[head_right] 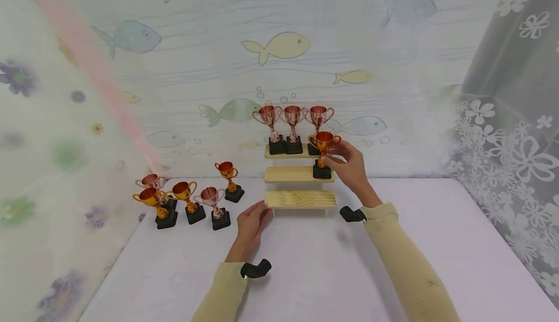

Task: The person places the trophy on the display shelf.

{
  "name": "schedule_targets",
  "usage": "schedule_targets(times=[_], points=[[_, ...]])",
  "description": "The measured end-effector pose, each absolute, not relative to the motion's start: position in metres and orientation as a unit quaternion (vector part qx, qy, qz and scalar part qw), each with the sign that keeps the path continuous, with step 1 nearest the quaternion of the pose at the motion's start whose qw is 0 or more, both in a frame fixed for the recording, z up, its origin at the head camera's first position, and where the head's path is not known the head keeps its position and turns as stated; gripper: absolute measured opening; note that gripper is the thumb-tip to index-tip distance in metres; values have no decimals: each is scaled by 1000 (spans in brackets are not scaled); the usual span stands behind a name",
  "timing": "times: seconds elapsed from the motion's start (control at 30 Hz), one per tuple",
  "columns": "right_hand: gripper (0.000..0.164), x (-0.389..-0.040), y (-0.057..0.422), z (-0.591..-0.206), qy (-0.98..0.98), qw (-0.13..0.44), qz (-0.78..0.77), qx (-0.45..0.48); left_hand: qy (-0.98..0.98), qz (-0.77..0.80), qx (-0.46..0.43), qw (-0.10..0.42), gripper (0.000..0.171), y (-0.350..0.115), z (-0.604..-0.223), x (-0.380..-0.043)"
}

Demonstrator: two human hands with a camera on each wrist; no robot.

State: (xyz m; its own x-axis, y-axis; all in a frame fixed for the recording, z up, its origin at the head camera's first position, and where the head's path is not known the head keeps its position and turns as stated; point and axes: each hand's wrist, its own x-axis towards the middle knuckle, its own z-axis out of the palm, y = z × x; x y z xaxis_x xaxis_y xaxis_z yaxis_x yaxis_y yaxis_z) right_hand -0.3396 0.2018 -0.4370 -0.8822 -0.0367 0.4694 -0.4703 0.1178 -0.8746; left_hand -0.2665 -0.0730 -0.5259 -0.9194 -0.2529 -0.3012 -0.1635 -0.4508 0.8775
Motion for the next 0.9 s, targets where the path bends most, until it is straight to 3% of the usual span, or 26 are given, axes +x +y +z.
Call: schedule_targets(times=[0.13,0.43,0.73,0.9], points=[[48,-323,212,-448,-746,158,629,154,-551,-810,198,26,30,-73,-523,-265],[38,-291,225,-480,-805,145,574,43,-650,-741,155,66,30,-87,-516,-252],[49,-265,217,-500,-814,-31,579,30,-836,-546,-2,64,33,-129,-494,-199],[56,-259,213,-508,-764,-93,638,25,-845,-525,2,102,38,-168,-494,-174]])
